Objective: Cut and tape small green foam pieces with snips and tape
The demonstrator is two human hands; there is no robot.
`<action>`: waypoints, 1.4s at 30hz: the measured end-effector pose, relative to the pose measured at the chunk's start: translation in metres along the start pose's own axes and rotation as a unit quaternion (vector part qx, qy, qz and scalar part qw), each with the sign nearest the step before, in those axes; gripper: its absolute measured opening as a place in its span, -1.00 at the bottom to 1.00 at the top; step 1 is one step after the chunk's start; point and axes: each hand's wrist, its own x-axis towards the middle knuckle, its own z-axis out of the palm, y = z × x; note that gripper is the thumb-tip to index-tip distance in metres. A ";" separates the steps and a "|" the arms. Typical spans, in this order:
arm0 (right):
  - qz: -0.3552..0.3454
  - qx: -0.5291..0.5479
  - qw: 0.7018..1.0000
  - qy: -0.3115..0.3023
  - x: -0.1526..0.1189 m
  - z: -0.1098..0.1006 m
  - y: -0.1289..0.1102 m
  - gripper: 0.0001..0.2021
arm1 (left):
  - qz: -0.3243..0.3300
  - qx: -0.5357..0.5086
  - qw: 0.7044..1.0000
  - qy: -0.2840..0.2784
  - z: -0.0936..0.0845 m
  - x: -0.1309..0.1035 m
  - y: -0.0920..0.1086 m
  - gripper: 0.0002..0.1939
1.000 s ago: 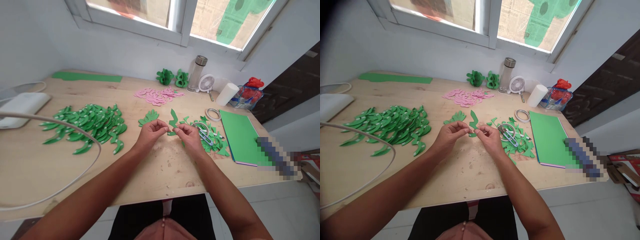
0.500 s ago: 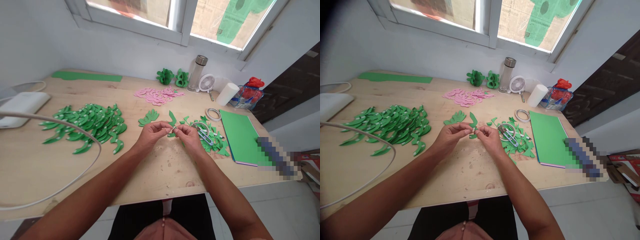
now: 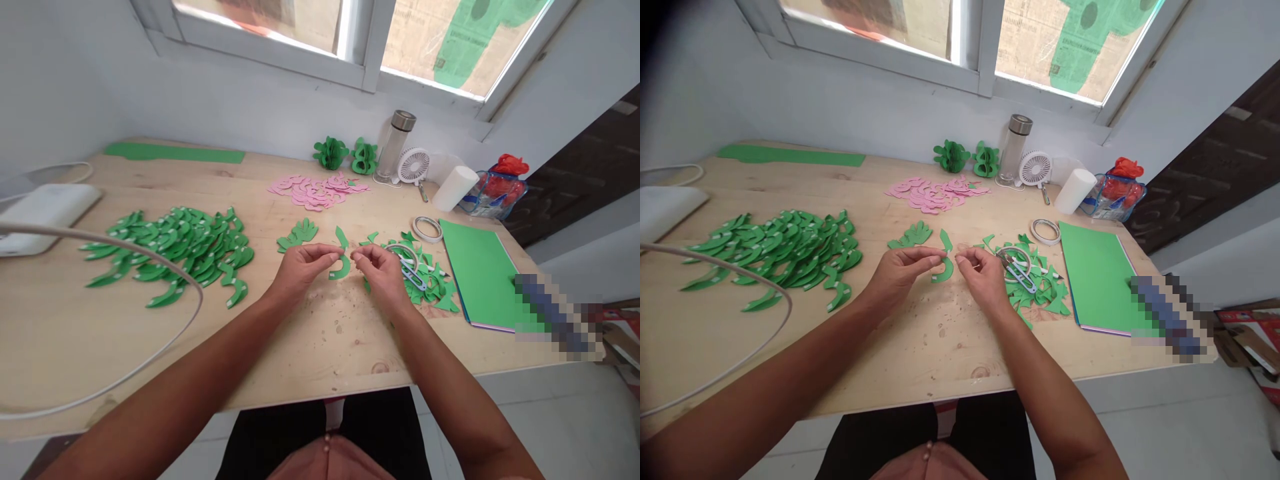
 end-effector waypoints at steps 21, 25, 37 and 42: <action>-0.082 -0.072 0.994 -0.009 0.000 -0.002 0.001 -0.88 | -0.005 -0.003 0.999 -0.054 0.000 0.003 -0.004 -0.82; -0.092 -0.078 0.993 -0.015 0.000 -0.002 0.001 -0.88 | -0.007 -0.003 0.998 -0.058 0.000 0.002 -0.003 -0.84; -0.121 -0.107 0.987 -0.022 -0.002 -0.002 0.000 -0.89 | -0.005 0.006 0.998 -0.064 0.000 0.002 -0.001 -0.83; -0.130 -0.119 0.984 -0.028 -0.002 -0.001 0.001 -0.91 | -0.005 0.012 0.998 -0.065 0.000 0.002 -0.001 -0.84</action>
